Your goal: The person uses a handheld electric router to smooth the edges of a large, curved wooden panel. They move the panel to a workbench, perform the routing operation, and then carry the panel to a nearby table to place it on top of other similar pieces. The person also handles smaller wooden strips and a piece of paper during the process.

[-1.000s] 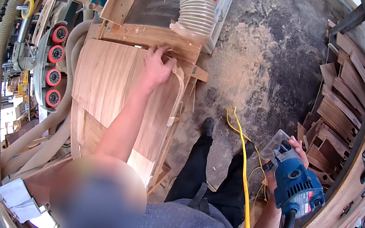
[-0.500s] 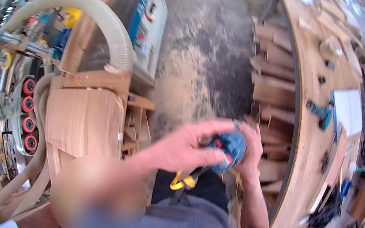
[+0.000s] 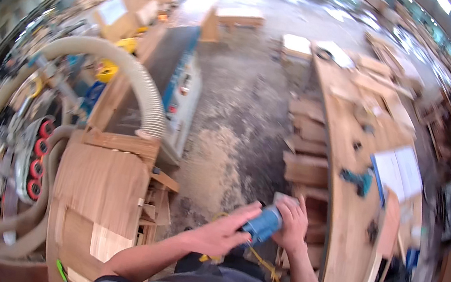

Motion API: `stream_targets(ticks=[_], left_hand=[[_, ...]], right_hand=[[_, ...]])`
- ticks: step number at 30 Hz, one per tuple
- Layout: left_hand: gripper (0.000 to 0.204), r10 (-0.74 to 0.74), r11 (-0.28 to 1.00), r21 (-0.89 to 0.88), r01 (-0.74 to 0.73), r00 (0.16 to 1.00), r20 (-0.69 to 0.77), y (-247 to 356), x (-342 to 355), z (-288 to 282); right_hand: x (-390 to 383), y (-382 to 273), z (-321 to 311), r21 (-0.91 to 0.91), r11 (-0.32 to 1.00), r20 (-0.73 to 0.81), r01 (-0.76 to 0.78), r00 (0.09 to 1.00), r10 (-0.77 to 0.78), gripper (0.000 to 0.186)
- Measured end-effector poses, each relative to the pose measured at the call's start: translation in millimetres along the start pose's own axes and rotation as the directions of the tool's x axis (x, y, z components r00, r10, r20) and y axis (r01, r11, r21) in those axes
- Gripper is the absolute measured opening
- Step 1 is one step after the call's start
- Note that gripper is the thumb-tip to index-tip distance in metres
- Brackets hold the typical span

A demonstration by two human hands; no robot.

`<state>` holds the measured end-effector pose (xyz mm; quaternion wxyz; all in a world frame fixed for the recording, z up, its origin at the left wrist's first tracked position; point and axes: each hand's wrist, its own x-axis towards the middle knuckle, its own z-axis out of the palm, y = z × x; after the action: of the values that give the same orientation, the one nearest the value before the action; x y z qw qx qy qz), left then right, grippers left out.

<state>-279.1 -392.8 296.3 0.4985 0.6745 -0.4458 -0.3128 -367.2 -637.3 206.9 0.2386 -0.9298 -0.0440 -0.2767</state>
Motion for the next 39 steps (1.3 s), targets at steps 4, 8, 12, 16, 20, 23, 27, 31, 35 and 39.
stream_targets(ticks=[4, 8, 12, 16, 20, 23, 27, 31, 35, 39], left_hand=[[0.062, 0.023, 1.0, -0.007, -0.023, 1.0, 0.0, 20, 3, 12], [0.062, 0.0, 0.997, -0.074, -0.006, 0.996, -0.084, 25, -5, 15], [0.068, -0.023, 0.982, -0.189, 0.011, 0.998, -0.06, 14, -29, 15], [0.068, -0.251, 0.603, -0.783, 0.153, 0.968, -0.004, -11, 7, 36], [0.061, -0.313, 0.139, -0.838, 0.528, 0.826, 0.469, -17, 7, 38], [0.062, -0.276, 0.127, -0.928, 0.351, 0.911, 0.307, -53, 1, 62], [0.07, -0.3, 0.498, -0.854, 0.152, 0.954, -0.006, -75, 21, 60], [0.077, -0.303, 0.88, -0.437, 0.187, 0.929, -0.211, -49, 35, 44], [0.078, -0.169, 0.985, -0.031, 0.168, 0.939, -0.299, -54, 42, 62], [0.078, -0.11, 0.929, 0.315, 0.194, 0.958, -0.265, -51, 61, 91]], right_hand=[[7, 6, -31, 0.0, 0.999, 0.012, 0.045, 0.999, -0.045, 0.063], [11, 5, -33, -0.026, 0.998, 0.002, 0.057, 0.998, -0.057, 0.063], [27, -26, -24, 0.007, 0.992, -0.065, 0.123, 0.99, -0.123, 0.049], [2, -2, -26, -0.08, 0.981, -0.121, 0.178, 0.975, -0.187, 0.042], [12, -4, -21, -0.149, 0.946, -0.05, 0.287, 0.954, -0.297, 0.051], [22, -4, -9, -0.232, 0.911, 0.04, 0.34, 0.94, -0.34, 0.052], [20, -19, -12, -0.114, 0.983, -0.134, 0.142, 0.979, -0.157, 0.064], [-12, -9, 10, 0.782, 0.484, 0.157, -0.392, 0.876, 0.456, 0.067], [-17, -29, 19, 0.805, 0.121, 0.41, -0.581, 0.692, 0.594, 0.063], [-45, 3, 33, 0.878, -0.243, 0.468, -0.413, 0.629, 0.62, 0.033]])
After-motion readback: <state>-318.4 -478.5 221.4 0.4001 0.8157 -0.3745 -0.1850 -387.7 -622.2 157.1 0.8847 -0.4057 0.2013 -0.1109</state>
